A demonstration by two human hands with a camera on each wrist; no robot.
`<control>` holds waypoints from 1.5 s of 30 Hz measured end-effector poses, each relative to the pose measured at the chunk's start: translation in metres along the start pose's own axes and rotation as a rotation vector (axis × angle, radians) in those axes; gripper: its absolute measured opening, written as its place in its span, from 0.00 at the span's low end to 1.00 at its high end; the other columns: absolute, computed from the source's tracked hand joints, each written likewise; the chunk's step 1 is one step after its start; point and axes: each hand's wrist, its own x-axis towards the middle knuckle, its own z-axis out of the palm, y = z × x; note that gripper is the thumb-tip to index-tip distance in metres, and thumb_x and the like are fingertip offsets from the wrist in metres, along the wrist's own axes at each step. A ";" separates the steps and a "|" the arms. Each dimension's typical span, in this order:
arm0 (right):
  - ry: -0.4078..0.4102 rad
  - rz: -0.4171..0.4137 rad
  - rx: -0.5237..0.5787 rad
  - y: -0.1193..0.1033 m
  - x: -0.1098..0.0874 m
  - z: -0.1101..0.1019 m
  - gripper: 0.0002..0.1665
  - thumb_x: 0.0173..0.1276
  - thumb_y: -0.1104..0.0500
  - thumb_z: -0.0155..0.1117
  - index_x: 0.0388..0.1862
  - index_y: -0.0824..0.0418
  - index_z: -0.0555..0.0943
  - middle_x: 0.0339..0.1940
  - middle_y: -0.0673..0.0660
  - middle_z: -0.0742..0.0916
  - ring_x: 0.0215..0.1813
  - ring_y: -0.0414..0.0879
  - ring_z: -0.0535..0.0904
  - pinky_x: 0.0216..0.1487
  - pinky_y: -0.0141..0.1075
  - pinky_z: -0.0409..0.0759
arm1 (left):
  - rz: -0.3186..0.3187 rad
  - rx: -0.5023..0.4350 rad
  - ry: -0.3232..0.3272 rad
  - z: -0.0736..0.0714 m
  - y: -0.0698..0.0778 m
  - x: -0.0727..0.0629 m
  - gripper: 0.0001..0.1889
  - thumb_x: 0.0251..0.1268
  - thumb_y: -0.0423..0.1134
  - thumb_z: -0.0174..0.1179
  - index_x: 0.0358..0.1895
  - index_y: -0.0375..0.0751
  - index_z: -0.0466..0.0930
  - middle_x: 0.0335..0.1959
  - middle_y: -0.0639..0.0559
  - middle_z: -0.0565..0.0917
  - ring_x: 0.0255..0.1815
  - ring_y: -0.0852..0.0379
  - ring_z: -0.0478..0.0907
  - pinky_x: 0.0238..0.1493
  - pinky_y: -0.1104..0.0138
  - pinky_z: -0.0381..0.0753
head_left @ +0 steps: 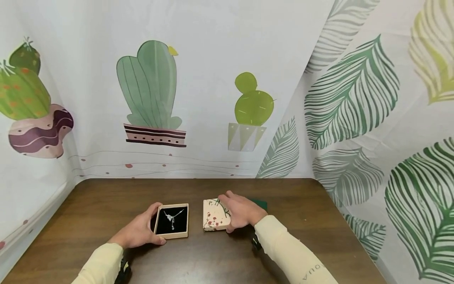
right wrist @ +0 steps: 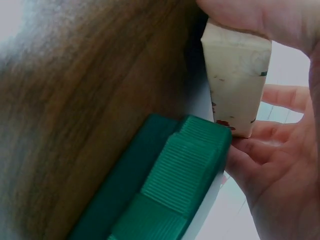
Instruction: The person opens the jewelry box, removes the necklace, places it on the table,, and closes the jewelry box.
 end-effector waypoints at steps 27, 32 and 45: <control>-0.150 0.035 -0.151 -0.002 0.005 0.000 0.63 0.40 0.30 0.87 0.70 0.52 0.67 0.56 0.54 0.78 0.53 0.45 0.76 0.57 0.37 0.81 | -0.007 -0.001 0.005 0.000 -0.001 0.000 0.64 0.35 0.51 0.87 0.77 0.36 0.56 0.74 0.29 0.71 0.66 0.43 0.76 0.68 0.43 0.72; -0.153 0.044 -0.131 -0.001 0.005 0.002 0.65 0.38 0.30 0.88 0.70 0.52 0.66 0.58 0.54 0.78 0.55 0.45 0.76 0.57 0.36 0.81 | -0.010 -0.007 0.000 0.000 -0.001 0.000 0.64 0.35 0.50 0.87 0.77 0.36 0.55 0.75 0.27 0.69 0.68 0.40 0.75 0.70 0.42 0.71; -0.141 0.034 -0.089 -0.001 -0.002 -0.001 0.72 0.40 0.33 0.89 0.78 0.54 0.61 0.69 0.56 0.77 0.69 0.50 0.74 0.66 0.41 0.79 | 0.005 -0.003 0.014 0.001 -0.003 0.001 0.63 0.35 0.51 0.87 0.76 0.37 0.57 0.73 0.33 0.74 0.65 0.46 0.76 0.67 0.48 0.73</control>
